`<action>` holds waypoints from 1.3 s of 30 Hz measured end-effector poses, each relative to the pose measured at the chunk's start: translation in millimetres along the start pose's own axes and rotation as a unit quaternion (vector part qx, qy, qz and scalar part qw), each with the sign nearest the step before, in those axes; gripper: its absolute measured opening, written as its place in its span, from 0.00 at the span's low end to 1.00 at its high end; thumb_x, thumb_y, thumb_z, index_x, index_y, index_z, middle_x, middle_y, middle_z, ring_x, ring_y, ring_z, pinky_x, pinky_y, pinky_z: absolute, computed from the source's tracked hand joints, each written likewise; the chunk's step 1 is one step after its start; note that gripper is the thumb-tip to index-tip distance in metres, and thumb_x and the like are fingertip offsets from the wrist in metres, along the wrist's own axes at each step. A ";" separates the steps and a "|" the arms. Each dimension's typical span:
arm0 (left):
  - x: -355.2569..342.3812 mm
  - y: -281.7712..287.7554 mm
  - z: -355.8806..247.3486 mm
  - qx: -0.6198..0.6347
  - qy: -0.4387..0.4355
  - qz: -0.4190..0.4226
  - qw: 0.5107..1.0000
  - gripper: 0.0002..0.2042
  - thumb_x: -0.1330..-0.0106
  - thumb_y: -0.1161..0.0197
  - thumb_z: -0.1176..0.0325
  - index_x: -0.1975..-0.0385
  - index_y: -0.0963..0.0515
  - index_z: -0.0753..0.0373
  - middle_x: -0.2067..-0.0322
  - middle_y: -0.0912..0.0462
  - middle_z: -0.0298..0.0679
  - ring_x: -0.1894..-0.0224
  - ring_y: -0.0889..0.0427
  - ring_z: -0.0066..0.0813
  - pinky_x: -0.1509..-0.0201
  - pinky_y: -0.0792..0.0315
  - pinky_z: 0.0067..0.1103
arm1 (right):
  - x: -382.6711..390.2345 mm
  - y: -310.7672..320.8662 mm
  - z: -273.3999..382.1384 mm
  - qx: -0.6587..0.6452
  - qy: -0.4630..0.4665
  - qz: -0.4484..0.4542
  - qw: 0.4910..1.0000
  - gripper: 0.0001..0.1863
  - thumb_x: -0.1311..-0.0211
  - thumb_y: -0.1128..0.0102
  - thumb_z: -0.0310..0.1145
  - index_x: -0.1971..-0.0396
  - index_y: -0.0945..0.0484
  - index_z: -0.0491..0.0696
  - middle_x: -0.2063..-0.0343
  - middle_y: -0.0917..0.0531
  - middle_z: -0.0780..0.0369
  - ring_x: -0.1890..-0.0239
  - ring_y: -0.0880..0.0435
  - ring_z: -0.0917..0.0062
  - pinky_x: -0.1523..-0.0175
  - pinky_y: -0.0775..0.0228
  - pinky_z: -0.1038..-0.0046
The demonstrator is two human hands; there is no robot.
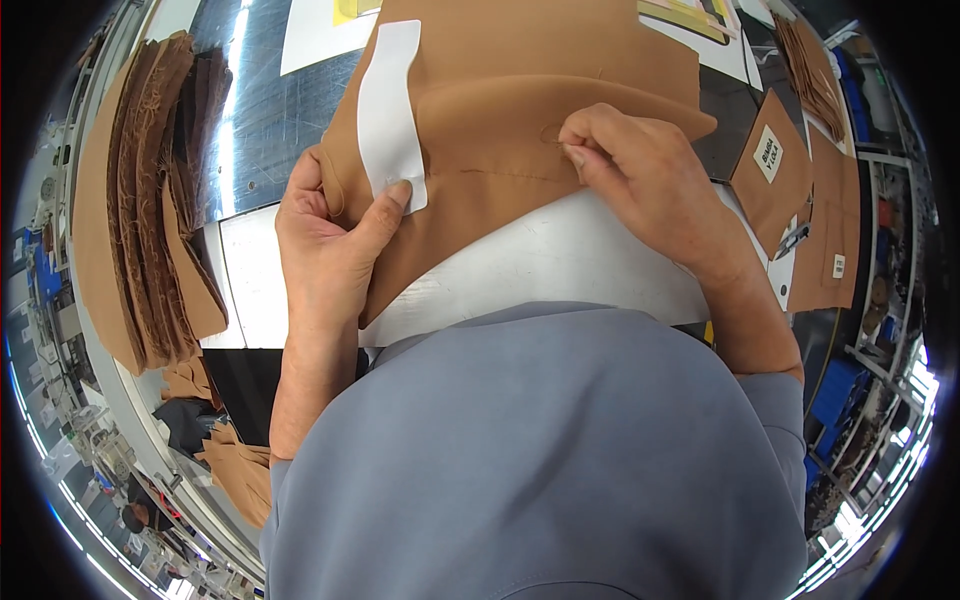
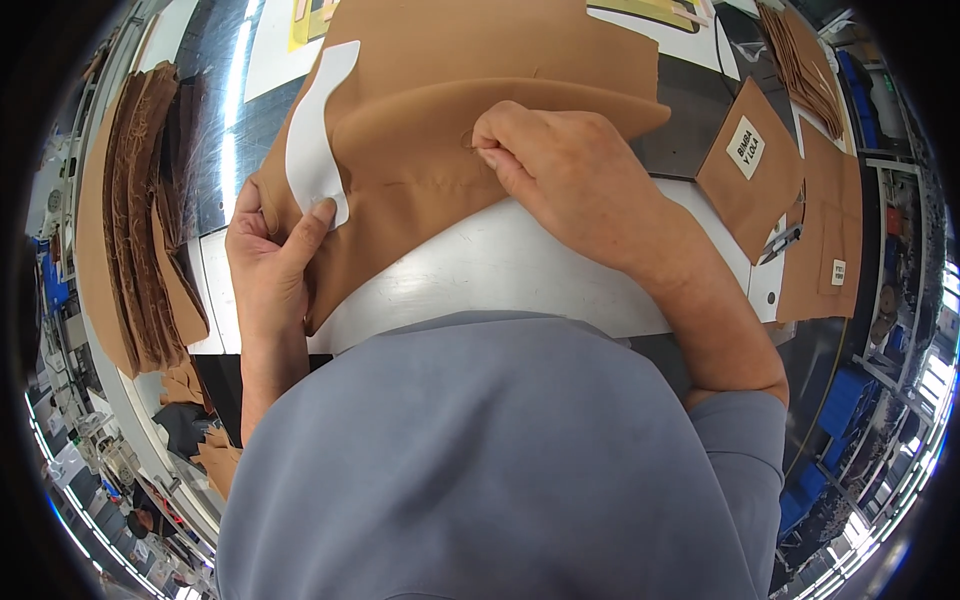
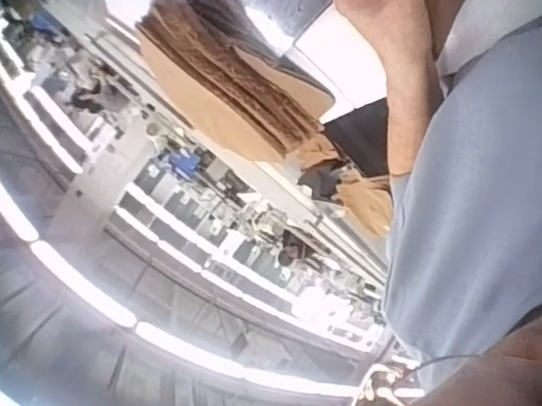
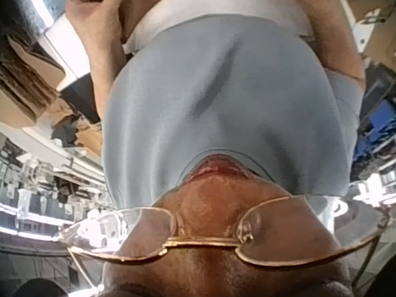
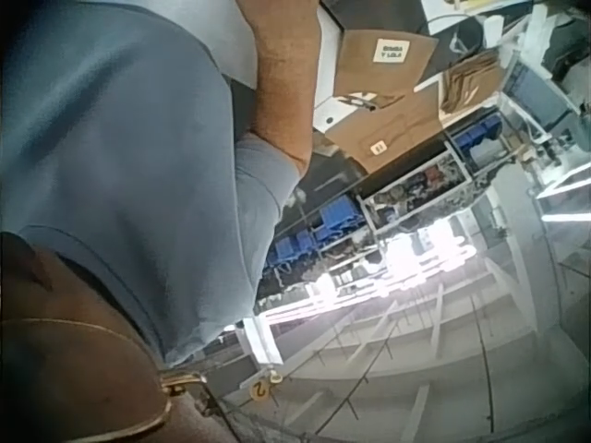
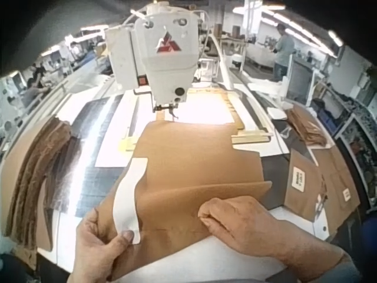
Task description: Operating an industrial sewing machine to prepare and assemble leather bag components, including placing brand labels and using tweezers for precise alignment.
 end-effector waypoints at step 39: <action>-64.3 31.1 -6.9 -0.286 -0.164 -0.085 0.940 0.25 0.41 0.31 0.74 0.44 0.29 0.66 0.63 0.13 0.46 0.61 0.12 0.29 0.55 0.19 0.26 | -76.2 -33.5 -13.7 -0.187 -0.089 0.057 0.977 0.08 0.24 0.45 0.33 0.64 0.29 0.45 0.80 0.27 0.69 0.75 0.30 0.85 0.68 0.34 0.78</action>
Point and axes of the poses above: each hand's wrist, its own x-axis away from the middle knuckle, its own y-axis out of the back of the hand, z = x × y, the point moved 5 cm from there along -x, towards the middle knuckle
